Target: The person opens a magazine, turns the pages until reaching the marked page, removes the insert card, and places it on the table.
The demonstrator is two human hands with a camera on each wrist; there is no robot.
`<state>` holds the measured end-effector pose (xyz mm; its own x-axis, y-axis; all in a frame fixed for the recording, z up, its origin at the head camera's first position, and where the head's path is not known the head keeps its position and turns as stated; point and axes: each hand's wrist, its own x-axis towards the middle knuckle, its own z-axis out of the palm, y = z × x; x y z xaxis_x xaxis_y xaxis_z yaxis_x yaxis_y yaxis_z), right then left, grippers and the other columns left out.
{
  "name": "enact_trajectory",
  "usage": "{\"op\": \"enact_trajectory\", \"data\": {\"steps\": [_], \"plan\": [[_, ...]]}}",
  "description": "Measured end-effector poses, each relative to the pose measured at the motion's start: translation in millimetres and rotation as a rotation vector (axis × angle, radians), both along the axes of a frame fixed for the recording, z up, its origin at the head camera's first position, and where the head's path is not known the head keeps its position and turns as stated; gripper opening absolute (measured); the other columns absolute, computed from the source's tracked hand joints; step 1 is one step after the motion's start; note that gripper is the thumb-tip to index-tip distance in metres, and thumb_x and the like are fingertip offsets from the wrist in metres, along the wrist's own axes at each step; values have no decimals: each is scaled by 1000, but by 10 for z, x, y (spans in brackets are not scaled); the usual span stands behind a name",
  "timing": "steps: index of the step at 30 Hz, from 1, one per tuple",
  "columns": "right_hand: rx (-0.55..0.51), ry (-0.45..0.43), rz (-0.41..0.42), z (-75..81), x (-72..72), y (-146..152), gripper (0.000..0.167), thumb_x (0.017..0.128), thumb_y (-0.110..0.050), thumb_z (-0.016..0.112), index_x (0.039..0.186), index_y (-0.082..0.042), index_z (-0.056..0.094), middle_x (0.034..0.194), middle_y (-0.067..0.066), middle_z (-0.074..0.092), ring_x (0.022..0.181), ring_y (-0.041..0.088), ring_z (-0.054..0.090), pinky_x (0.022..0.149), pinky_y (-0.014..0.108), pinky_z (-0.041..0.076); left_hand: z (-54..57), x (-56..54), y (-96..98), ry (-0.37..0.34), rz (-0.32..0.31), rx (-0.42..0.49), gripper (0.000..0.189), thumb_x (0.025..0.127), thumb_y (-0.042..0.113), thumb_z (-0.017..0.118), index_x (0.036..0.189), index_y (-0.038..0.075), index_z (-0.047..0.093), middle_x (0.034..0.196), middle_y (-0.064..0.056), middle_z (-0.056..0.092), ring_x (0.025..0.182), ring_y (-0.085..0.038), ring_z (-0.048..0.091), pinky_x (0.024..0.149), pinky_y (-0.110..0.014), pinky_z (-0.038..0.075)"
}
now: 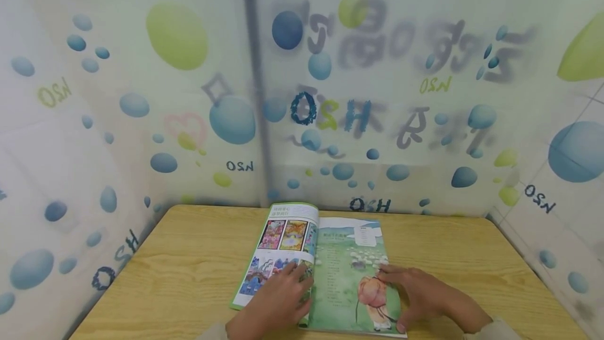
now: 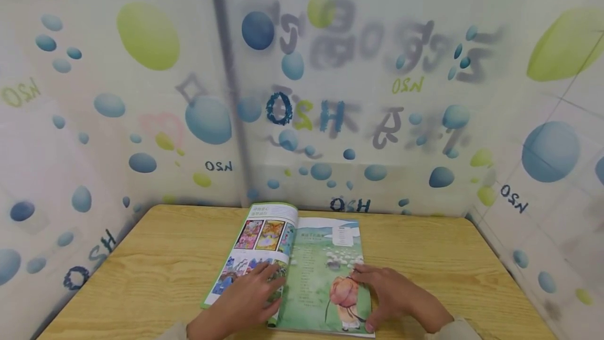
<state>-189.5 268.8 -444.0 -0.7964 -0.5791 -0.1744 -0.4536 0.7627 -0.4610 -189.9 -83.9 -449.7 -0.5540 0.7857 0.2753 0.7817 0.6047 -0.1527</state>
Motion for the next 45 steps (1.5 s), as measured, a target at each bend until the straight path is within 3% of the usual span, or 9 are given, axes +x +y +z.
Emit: {"op": "enact_trajectory", "data": {"steps": [5,8,13,17,21,27,36,40,45], "plan": [[-11,7,11,15,-10,-3,95,62,-56,88,139,-8,58,148,20,47,131,48,46,97,67,41,-19,15,0,-47,25,30,28,92,31,65,111,12,72,119,-9,64,108,-25,61,92,-38,52],[-6,8,0,10,-19,-7,94,62,-56,88,139,-10,59,148,19,48,132,46,46,97,67,41,-22,35,11,-117,52,56,31,93,33,63,113,11,71,122,-10,63,112,-28,60,93,-41,52],[2,14,-20,3,-26,-24,90,64,-57,87,136,-9,61,146,18,50,131,45,48,98,67,40,-6,85,48,-280,125,50,62,93,60,56,124,8,67,134,-16,58,123,-38,56,97,-49,50],[3,11,-33,13,-27,-45,86,67,-57,85,134,-8,63,144,17,53,130,44,48,99,67,39,-5,108,76,-315,154,37,85,84,78,52,130,7,64,141,-17,54,128,-39,52,96,-51,50],[-4,23,-33,13,-32,-60,82,71,-58,82,133,-8,64,143,17,54,129,45,49,98,68,40,-24,121,88,-267,140,38,94,77,83,53,129,6,64,139,-16,53,126,-38,52,90,-49,54],[-4,37,-56,-18,-37,-64,77,78,-64,72,132,-9,65,143,15,55,129,46,49,97,68,40,-34,127,89,-166,83,28,86,77,79,61,121,5,67,128,-12,54,117,-34,56,87,-42,56],[-35,54,-43,15,-45,-75,70,86,-59,67,133,-7,63,137,14,60,125,45,53,95,66,43,1,114,66,-112,107,-5,69,83,70,61,115,10,71,122,-8,57,110,-28,58,72,-36,58],[-51,52,-41,50,-53,-85,70,89,-54,67,136,-3,59,130,10,65,121,41,57,92,62,47,-11,86,67,-33,115,-9,63,84,70,60,108,13,72,115,-5,59,104,-25,59,71,-40,57],[-78,-18,-62,76,-75,-88,69,93,-50,63,141,-1,53,132,13,63,124,45,54,94,66,44,-31,78,65,62,116,6,60,82,70,62,102,15,74,112,-4,61,103,-24,58,78,-51,55]]}}
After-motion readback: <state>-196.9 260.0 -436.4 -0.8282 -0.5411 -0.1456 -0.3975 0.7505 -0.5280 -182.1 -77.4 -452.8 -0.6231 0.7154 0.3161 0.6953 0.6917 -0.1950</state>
